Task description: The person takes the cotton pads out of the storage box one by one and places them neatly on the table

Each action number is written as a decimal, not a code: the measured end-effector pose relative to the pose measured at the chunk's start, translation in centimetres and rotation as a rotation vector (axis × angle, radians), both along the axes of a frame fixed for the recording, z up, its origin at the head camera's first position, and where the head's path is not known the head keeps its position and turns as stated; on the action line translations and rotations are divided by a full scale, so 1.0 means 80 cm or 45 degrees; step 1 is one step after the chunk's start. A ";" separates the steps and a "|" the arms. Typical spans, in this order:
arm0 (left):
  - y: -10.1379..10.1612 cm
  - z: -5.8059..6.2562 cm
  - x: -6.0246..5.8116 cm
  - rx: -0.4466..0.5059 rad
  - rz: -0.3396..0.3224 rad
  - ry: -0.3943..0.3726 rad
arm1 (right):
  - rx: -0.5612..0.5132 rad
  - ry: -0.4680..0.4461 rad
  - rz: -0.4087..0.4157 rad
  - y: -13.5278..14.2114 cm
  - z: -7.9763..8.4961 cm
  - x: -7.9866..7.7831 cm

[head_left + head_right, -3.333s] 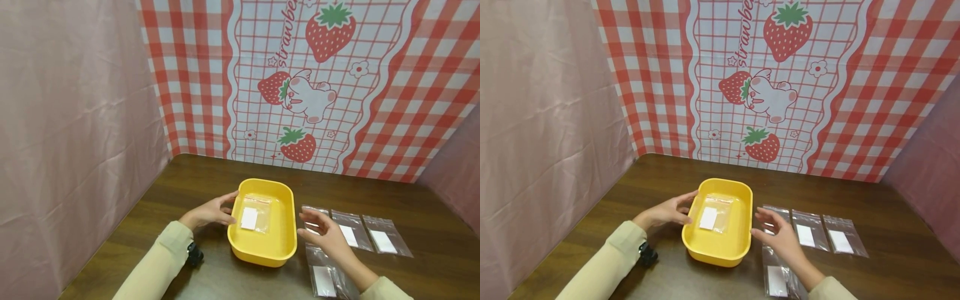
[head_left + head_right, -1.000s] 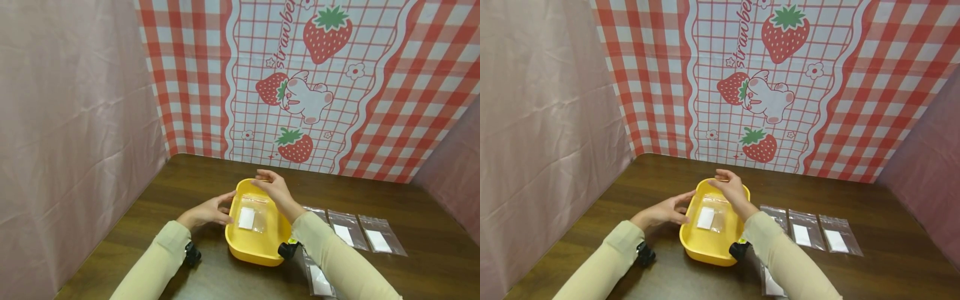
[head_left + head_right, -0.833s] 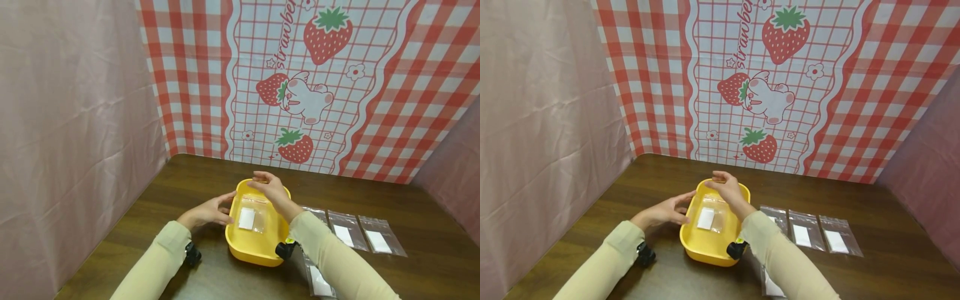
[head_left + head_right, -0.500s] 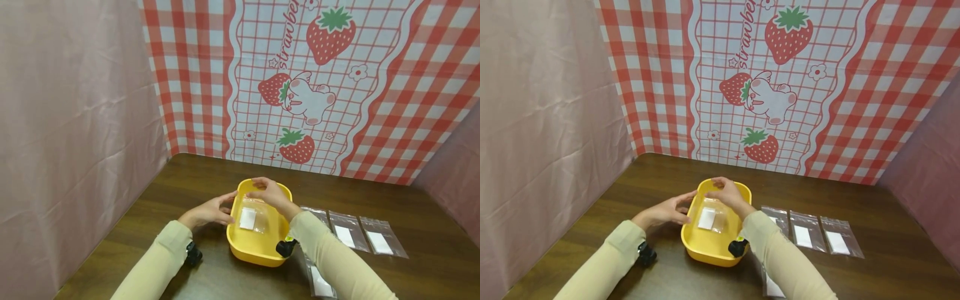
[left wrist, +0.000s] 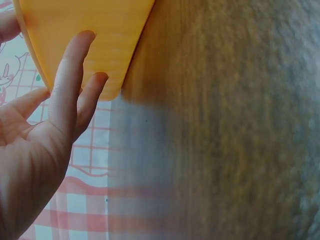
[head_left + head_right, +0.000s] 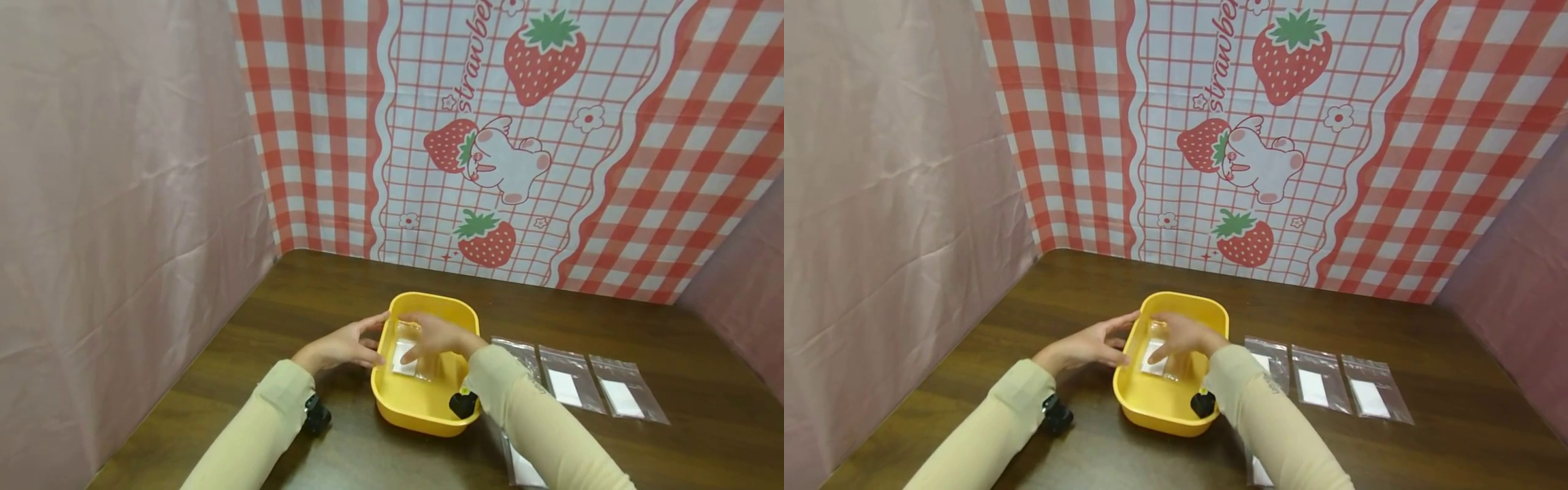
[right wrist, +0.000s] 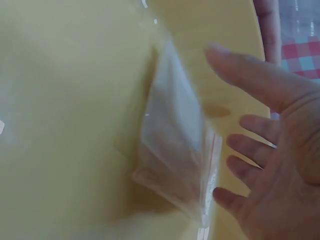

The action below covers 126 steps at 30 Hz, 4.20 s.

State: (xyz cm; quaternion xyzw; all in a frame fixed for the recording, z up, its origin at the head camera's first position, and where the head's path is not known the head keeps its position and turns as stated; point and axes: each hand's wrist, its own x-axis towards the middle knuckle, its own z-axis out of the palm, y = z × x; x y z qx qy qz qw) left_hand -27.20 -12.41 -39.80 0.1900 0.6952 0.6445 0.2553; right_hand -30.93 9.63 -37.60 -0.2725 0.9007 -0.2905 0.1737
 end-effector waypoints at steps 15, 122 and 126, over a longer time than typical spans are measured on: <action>0.000 -0.001 0.000 0.020 -0.017 -0.011 | 0.201 -0.091 0.163 0.007 -0.005 0.004; 0.003 0.002 0.004 -0.041 0.024 0.003 | -0.118 0.679 -0.006 0.290 -0.033 0.194; 0.001 0.001 0.004 -0.043 0.031 -0.001 | -0.152 0.664 0.048 0.313 -0.046 0.194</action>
